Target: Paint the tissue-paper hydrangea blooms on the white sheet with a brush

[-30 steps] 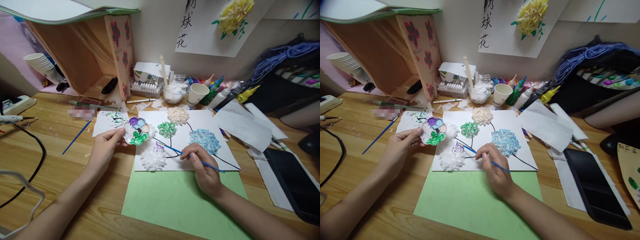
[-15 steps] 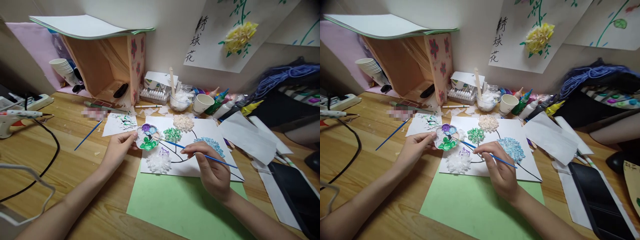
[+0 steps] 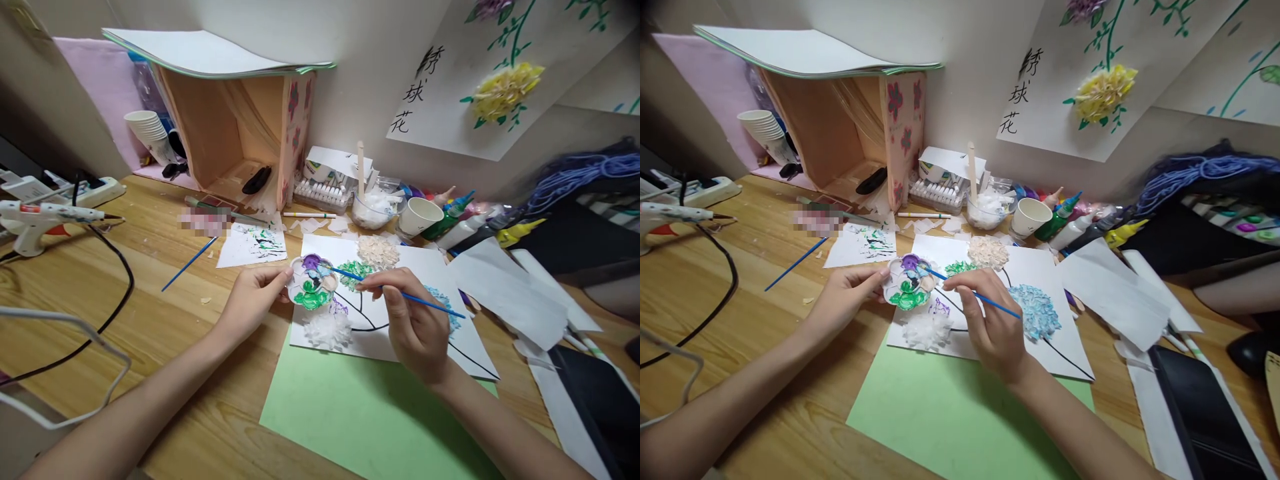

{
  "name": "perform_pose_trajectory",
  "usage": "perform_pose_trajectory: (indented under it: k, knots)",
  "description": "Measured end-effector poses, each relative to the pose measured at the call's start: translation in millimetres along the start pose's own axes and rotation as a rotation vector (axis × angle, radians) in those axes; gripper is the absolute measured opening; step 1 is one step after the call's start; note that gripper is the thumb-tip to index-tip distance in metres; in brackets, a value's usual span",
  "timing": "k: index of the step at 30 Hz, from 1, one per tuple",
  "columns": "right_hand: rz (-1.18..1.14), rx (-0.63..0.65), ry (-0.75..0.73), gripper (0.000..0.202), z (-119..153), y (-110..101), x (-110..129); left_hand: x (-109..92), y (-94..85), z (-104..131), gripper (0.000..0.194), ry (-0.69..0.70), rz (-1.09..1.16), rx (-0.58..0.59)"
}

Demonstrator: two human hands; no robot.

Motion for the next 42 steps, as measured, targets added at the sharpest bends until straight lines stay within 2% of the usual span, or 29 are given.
perform_pose_trajectory:
  k: [4, 7, 12, 18, 26, 37, 42]
  knots:
    - [-0.033, -0.144, -0.054, 0.024, -1.2, -11.0, 7.2, -0.2, -1.7, -1.6, 0.030, 0.008, 0.001, -0.009]
    - [-0.042, -0.231, -0.010, 0.029, -4.5, -20.7, 6.2, -0.9, -6.9, -3.8, 0.029, 0.009, 0.007, -0.069]
    - [-0.043, -0.054, 0.215, 0.037, -9.6, -14.3, -16.6, -0.6, -15.9, -6.7, 0.031, -0.005, 0.032, -0.181]
    - [-0.182, -0.061, 0.314, 0.037, -7.3, -5.3, -31.6, 0.9, -17.4, -7.7, 0.028, -0.019, 0.049, -0.203]
    - [-0.193, -0.022, 0.330, 0.037, -6.4, 0.2, -38.0, -0.2, -16.6, -6.8, 0.028, -0.013, 0.043, -0.204]
    - [-0.168, -0.066, 0.311, 0.038, -8.0, -4.9, -34.4, -3.9, -16.3, -6.0, 0.031, -0.007, 0.046, -0.226]
    - [-0.134, -0.024, 0.280, 0.038, -7.5, -2.3, -32.6, -4.5, -16.0, -6.0, 0.033, -0.006, 0.046, -0.217]
Point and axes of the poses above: each hand's wrist, its own z-axis away from the middle knuckle, its own y-axis out of the palm, x = y × z, the point moved 5 cm from there along -z, towards the middle knuckle, and after that the axes turned 8 degrees about x, right-handed, at the moved point
